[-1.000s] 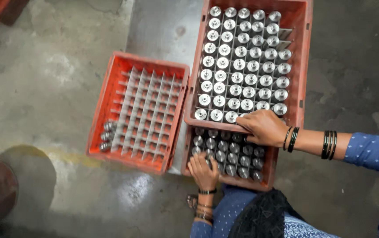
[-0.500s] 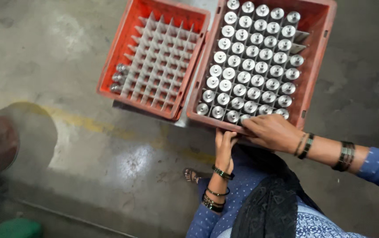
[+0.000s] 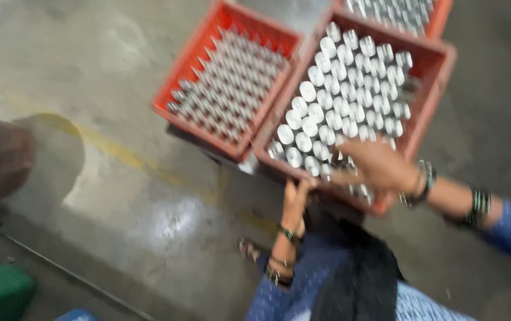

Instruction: The person picks up small cylindrical metal parts from a crate, marks them with a blue marker, and places them back. They also move crates of parts around the workspace.

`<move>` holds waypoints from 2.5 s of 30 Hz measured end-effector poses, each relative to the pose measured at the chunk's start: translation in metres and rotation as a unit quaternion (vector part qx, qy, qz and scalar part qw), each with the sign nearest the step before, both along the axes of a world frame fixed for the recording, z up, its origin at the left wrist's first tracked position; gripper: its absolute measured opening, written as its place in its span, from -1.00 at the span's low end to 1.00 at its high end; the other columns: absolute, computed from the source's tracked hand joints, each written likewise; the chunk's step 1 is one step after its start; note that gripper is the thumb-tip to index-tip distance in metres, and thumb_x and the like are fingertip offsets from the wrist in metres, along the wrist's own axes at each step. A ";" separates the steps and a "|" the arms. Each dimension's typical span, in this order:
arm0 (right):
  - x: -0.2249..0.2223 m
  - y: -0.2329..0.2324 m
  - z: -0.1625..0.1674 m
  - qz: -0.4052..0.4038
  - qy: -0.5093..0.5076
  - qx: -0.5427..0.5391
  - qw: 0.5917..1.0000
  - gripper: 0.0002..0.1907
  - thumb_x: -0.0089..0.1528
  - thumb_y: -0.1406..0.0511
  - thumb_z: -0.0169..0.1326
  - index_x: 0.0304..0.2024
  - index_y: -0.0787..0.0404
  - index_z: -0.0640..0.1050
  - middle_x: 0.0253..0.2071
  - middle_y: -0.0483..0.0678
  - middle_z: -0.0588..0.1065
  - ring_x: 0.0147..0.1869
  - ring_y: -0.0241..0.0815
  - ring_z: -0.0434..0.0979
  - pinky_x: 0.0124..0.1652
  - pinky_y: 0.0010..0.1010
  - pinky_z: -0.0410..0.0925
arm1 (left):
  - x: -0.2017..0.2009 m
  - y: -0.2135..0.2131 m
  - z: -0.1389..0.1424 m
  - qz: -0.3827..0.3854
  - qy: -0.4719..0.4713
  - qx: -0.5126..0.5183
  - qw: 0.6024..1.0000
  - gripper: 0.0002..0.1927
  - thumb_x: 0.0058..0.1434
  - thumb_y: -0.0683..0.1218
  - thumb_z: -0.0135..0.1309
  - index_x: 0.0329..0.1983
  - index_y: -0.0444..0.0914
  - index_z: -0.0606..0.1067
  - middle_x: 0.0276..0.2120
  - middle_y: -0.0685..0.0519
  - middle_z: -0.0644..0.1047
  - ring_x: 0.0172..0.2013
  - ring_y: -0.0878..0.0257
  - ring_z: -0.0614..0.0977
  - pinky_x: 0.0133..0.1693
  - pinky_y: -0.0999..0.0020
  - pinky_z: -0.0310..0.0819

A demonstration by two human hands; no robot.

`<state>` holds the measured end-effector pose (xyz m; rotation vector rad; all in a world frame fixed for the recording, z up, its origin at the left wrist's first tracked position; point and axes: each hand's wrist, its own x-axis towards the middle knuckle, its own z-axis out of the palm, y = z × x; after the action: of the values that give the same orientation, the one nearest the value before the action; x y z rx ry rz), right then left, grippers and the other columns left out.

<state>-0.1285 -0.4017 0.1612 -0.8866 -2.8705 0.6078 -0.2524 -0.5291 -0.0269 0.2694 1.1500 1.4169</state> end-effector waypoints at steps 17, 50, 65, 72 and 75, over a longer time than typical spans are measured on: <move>0.063 -0.019 -0.092 0.085 -0.124 -0.054 0.987 -0.43 -0.05 0.18 0.33 -0.05 0.13 0.41 -0.35 -0.01 0.54 -0.25 0.11 0.55 -0.28 -0.05 0.35 | 0.007 -0.003 -0.003 0.011 0.011 -0.005 1.000 -0.50 0.21 -0.09 0.25 0.17 -0.28 0.39 -0.10 0.11 0.54 -0.10 0.36 0.57 -0.08 0.45 0.46; 0.044 0.168 -0.076 -0.270 -0.047 -0.265 0.924 -0.19 0.21 -0.26 0.06 0.07 0.33 0.55 -0.08 0.10 0.53 -0.04 -0.07 0.54 -0.08 -0.22 0.39 | -0.054 -0.108 0.004 0.166 0.343 -0.101 0.919 -0.45 0.21 -0.06 0.20 0.15 -0.45 0.35 -0.06 -0.16 0.55 -0.07 0.08 0.57 0.04 0.23 0.44; 0.060 0.119 -0.087 -0.341 -0.119 -0.177 0.915 -0.19 0.28 -0.28 -0.05 -0.08 0.33 0.65 -0.35 0.16 0.53 -0.25 0.10 0.52 -0.20 -0.07 0.33 | -0.077 -0.114 -0.028 0.215 0.312 -0.101 0.920 -0.57 0.14 -0.12 0.15 0.04 -0.40 0.42 -0.21 -0.11 0.55 -0.22 0.17 0.55 -0.12 0.26 0.50; 0.071 0.074 -0.104 -0.338 -0.093 -0.133 0.927 -0.21 0.32 -0.26 -0.07 0.05 0.31 0.63 -0.15 0.33 0.59 -0.02 0.28 0.56 0.00 -0.02 0.33 | -0.112 -0.127 -0.026 0.207 0.316 -0.109 0.919 -0.64 0.10 -0.11 0.20 -0.08 -0.37 0.46 -0.29 -0.03 0.59 -0.29 0.20 0.59 -0.17 0.28 0.50; 0.057 0.054 -0.099 -0.345 -0.074 -0.157 0.923 -0.23 0.28 -0.24 -0.06 0.05 0.29 0.62 -0.11 0.27 0.62 -0.02 0.19 0.60 0.00 -0.07 0.33 | -0.115 -0.143 -0.023 0.236 0.300 -0.115 0.917 -0.63 0.07 -0.11 0.20 -0.08 -0.36 0.47 -0.29 -0.03 0.59 -0.28 0.22 0.59 -0.17 0.30 0.49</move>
<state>-0.0714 -0.3478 0.0621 -1.9298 -2.3275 0.9335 -0.3672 -0.6724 -0.0500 0.2788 1.9763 1.6460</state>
